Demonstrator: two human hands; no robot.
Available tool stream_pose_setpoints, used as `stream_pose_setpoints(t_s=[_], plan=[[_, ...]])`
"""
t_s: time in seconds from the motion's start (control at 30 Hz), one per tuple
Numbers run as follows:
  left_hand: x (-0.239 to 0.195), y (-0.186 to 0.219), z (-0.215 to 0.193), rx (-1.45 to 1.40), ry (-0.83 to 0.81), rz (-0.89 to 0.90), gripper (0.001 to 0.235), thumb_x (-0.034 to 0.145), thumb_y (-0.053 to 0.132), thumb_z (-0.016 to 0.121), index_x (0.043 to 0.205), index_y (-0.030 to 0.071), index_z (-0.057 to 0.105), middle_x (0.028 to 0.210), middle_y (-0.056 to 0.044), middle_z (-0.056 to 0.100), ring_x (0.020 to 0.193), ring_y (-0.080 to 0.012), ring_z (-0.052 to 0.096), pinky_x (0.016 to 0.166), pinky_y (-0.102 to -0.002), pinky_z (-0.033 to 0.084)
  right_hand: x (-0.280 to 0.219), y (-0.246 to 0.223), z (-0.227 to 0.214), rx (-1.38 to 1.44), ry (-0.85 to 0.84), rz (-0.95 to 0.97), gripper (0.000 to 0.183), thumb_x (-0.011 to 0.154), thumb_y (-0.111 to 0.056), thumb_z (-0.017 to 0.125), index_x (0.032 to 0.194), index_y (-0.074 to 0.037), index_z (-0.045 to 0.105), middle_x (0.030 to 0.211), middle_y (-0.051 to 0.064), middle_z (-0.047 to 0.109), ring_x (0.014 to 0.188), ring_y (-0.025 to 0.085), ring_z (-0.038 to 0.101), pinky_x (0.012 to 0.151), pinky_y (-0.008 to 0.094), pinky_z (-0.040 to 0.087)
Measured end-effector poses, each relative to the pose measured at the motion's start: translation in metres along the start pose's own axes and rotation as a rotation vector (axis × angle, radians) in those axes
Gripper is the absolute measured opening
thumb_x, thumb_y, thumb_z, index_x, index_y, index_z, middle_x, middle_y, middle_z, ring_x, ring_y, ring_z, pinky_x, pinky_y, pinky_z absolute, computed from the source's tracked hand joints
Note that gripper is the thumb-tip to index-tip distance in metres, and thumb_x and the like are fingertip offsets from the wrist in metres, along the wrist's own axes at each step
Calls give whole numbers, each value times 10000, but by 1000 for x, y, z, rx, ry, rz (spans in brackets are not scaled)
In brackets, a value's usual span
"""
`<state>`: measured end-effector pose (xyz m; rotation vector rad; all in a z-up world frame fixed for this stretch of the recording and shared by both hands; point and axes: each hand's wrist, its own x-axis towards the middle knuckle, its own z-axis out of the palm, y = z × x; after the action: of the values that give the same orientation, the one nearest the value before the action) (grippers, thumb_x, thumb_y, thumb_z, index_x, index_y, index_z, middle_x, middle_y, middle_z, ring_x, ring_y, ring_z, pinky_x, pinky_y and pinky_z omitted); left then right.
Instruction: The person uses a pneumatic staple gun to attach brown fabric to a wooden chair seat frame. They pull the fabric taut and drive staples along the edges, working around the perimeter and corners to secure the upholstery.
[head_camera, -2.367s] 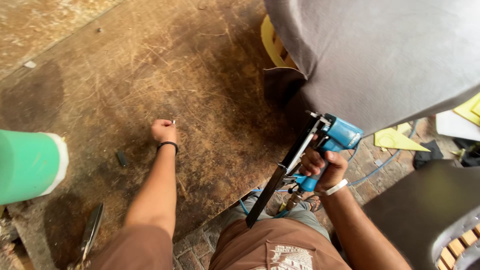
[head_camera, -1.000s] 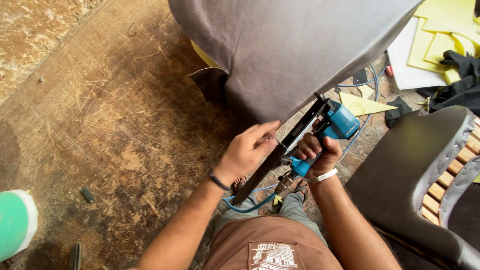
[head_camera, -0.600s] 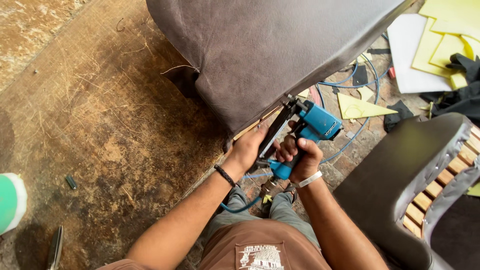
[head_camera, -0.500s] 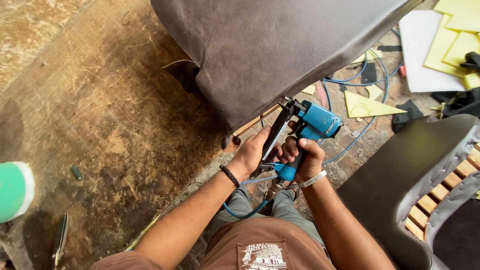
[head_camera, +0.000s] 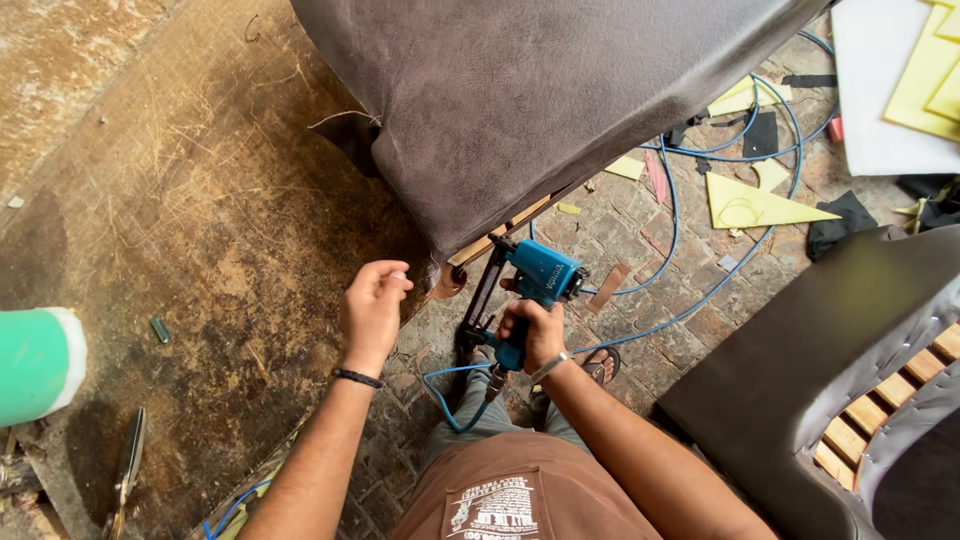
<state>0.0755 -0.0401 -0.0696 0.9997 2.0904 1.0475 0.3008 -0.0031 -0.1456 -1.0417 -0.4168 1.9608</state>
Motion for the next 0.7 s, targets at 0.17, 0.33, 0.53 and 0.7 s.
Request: stream_pose_setpoints(t_s=[0.17,0.33,0.53,0.7], plan=[[30,2,-2,-176,17,198,184,1005,123,634,1167,40,660,1002,-54,721,917,-127,699,827,-274,580,-1,8,9,40,-31,18,412,780,-117,610,1150,56,665,589,80,553,473,204,554,514,386,538],[75,36,6,-246,-20,328,173,1012,109,642,1167,34,655,1008,-45,721,928,-122,700,854,-268,582,-6,18,17,61,33,13,376,779,-118,619,1120,33,671,584,72,544,465,197,541,503,382,524],[116,64,25,197,-46,531,363,1003,268,622,1301,60,613,1250,-159,677,1139,-282,648,999,-413,519,-8,13,5,87,323,-99,195,821,-155,689,910,-12,591,609,86,557,486,212,549,494,398,505],[158,96,97,862,-172,757,759,1018,520,483,1588,54,299,1630,-282,246,1500,-476,202,1214,-582,134,18,-42,-28,188,498,-71,257,864,-254,713,859,-43,566,666,107,633,534,229,619,496,387,533]])
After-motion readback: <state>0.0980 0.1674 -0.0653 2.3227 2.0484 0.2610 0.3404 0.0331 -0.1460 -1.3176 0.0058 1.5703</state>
